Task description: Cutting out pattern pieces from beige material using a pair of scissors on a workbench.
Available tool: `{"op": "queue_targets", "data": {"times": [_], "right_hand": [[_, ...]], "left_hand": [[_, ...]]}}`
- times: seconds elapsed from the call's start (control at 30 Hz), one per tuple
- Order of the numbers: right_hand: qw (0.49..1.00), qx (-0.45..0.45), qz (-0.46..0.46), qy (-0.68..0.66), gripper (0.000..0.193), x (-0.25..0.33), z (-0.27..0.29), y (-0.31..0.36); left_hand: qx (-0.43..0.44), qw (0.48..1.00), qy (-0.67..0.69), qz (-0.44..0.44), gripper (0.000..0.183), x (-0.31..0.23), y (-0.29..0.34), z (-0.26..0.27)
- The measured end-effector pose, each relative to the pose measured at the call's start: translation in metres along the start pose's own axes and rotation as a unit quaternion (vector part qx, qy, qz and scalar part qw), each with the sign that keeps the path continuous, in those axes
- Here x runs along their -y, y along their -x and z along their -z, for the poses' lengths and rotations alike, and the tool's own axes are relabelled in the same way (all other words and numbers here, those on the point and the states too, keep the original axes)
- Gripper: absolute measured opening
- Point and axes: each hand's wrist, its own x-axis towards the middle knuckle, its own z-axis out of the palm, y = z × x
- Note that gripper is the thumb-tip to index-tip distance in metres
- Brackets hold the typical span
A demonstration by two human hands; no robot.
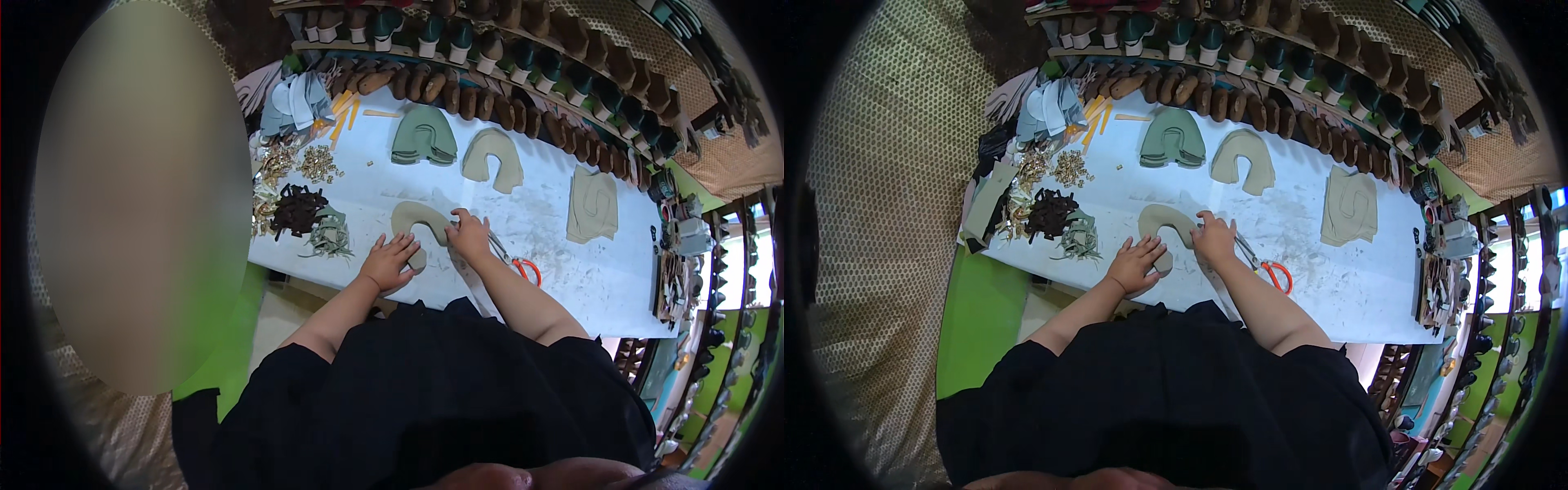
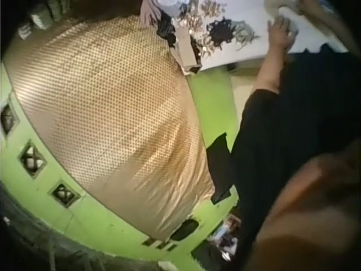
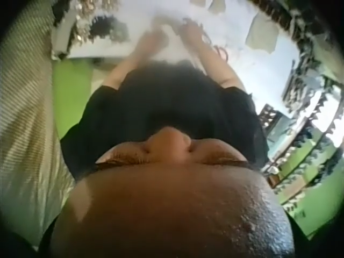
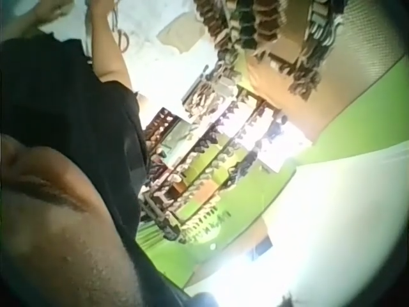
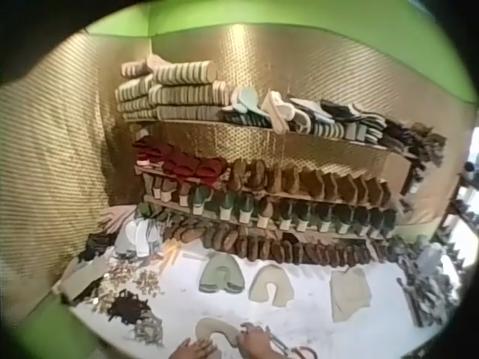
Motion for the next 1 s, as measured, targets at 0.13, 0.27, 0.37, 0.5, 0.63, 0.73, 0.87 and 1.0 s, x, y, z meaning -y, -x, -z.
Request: {"op": "queue_targets", "data": {"times": [0.13, 0.27, 0.37, 0.5, 0.63, 0.73, 0.87, 1.0], "right_hand": [[0.993, 0.037, -0.086, -0.071, 0.036, -0.007, -0.012, -0.008], [0.998, 0.021, -0.061, 0.018, 0.021, -0.002, -0.011, -0.007], [0.996, -0.015, 0.021, 0.082, 0.015, -0.008, -0.008, 0.001], [0.985, -0.004, 0.123, 0.122, 0.028, -0.019, -0.006, 0.017], [0.959, -0.061, 0.172, 0.215, 0.049, -0.031, -0.02, 0.04], [0.963, 0.024, 0.136, 0.234, 0.063, -0.029, -0.016, 0.046], [0.959, 0.059, 0.165, 0.223, 0.064, -0.036, -0.014, 0.056], [0.954, 0.094, 0.172, 0.225, 0.066, -0.039, -0.009, 0.075]], "left_hand": [[-0.006, 0.997, -0.074, -0.038, 0.054, -0.012, -0.013, 0.006], [-0.079, 0.981, -0.104, -0.143, 0.039, -0.007, -0.014, -0.024], [-0.051, 0.994, -0.002, -0.102, 0.036, -0.005, -0.016, -0.028], [-0.022, 0.992, 0.061, -0.105, 0.041, 0.008, -0.014, -0.027], [-0.012, 0.991, -0.001, -0.133, 0.056, 0.001, -0.004, -0.026], [0.034, 0.993, 0.004, -0.111, 0.065, -0.005, 0.004, -0.022], [0.065, 0.991, -0.024, -0.115, 0.07, -0.013, 0.004, -0.007], [0.103, 0.978, -0.067, -0.166, 0.07, -0.014, 0.008, -0.005]]}}
